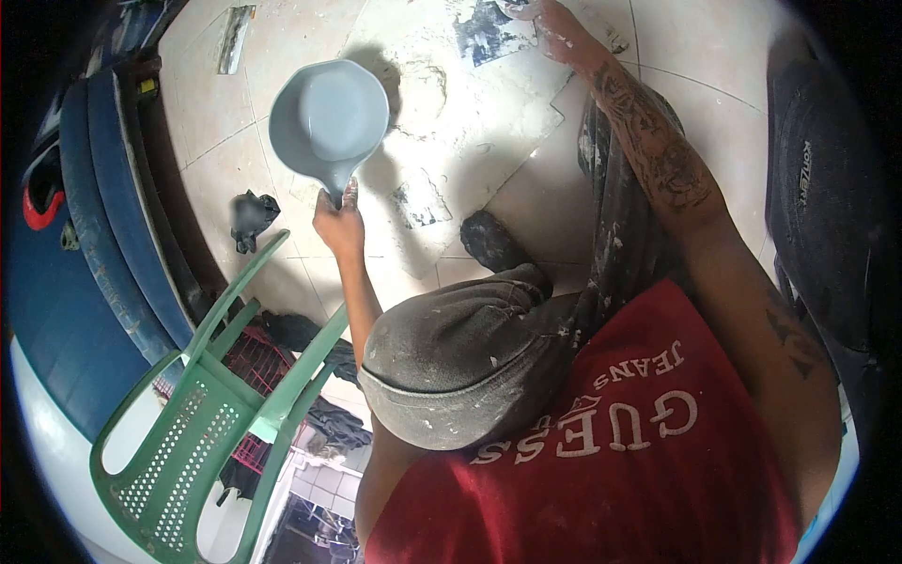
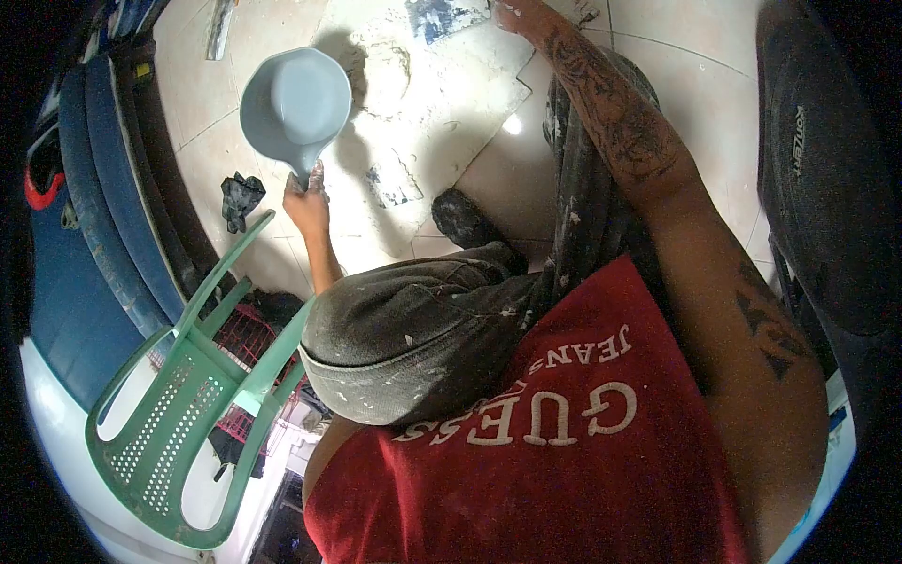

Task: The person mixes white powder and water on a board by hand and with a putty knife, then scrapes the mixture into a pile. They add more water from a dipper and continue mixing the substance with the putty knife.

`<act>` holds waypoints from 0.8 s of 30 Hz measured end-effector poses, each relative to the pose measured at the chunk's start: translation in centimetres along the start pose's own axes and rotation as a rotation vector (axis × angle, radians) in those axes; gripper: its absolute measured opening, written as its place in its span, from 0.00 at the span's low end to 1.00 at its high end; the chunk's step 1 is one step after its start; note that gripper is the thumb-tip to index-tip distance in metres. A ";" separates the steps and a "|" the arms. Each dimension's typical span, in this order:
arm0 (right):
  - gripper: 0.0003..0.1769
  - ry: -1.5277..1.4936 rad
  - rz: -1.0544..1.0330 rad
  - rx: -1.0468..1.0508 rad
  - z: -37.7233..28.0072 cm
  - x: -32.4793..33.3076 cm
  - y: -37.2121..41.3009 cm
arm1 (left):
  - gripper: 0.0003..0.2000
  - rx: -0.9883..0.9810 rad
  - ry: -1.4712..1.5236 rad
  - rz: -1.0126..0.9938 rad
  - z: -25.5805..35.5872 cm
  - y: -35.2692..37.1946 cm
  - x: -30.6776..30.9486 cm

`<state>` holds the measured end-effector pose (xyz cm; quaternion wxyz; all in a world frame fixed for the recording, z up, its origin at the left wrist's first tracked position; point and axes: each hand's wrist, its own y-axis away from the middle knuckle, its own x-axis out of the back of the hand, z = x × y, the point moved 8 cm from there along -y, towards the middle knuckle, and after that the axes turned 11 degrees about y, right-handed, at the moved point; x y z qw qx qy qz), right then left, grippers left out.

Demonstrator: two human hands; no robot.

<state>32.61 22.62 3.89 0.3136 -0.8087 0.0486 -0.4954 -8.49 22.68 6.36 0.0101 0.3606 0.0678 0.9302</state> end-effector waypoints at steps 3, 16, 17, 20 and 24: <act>0.10 -0.103 0.045 -0.102 0.6 -0.4 0.2 | 0.08 -0.057 0.091 0.015 0.0 -0.2 0.0; 0.10 -0.047 0.081 -0.070 1.3 -0.7 0.8 | 0.12 0.004 -0.116 0.052 1.7 -1.7 0.4; 0.10 -0.016 0.089 -0.030 1.3 -1.0 1.1 | 0.12 -0.013 -0.124 0.049 2.0 -1.8 0.2; 0.10 -0.028 -0.066 -0.127 1.5 -1.9 0.9 | 0.12 -0.102 -0.108 0.064 3.4 -1.9 -0.1; 0.13 -0.808 -0.012 -0.452 2.7 -2.0 0.6 | 0.11 -0.013 -0.108 0.049 2.9 -2.4 -0.4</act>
